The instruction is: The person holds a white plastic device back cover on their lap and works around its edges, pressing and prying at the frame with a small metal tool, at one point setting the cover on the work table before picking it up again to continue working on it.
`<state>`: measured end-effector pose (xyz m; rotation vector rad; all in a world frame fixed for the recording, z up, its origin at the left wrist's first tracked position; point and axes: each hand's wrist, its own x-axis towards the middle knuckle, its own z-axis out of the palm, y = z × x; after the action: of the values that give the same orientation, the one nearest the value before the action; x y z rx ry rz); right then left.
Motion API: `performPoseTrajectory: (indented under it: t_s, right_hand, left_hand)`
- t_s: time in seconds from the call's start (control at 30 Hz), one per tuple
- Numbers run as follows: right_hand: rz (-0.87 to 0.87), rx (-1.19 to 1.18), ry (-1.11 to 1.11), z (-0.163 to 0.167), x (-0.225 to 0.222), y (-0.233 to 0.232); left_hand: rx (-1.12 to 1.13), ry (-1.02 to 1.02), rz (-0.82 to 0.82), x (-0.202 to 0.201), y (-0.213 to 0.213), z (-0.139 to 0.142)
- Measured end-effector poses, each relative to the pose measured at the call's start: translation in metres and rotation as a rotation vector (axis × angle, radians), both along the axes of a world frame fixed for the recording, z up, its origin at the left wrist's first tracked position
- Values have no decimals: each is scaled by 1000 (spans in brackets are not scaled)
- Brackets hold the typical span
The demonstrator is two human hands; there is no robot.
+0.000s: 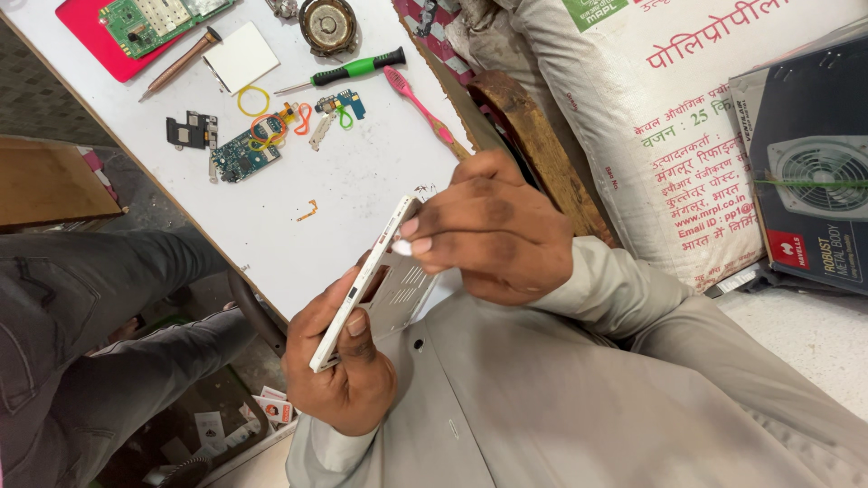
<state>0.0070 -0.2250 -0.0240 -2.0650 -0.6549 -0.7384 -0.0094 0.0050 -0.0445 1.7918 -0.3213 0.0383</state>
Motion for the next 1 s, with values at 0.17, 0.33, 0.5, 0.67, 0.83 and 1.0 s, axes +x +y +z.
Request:
performPoseTrajectory:
  t_s: [0.17, 0.33, 0.5, 0.67, 0.83, 1.0]
  right_hand:
    - [-49, -1, -30, -2, 1, 2]
    - [-64, -40, -48, -1, 1, 3]
    - [-90, -60, -51, 1, 0, 3]
    - [-114, -30, -85, -1, 2, 4]
    - [-95, -81, -62, -1, -1, 4]
    - [-101, -48, -52, -1, 0, 3]
  left_hand:
    - [-96, 3, -13, 1, -2, -2]
    - [-136, 32, -9, -1, -3, -2]
    - [-166, 13, -14, 0, -3, -4]
    - [-28, -52, -1, 2, -1, -3]
    - [-111, -13, 22, 1, -3, -4]
    - [-64, -24, 9, 1, -1, -3]
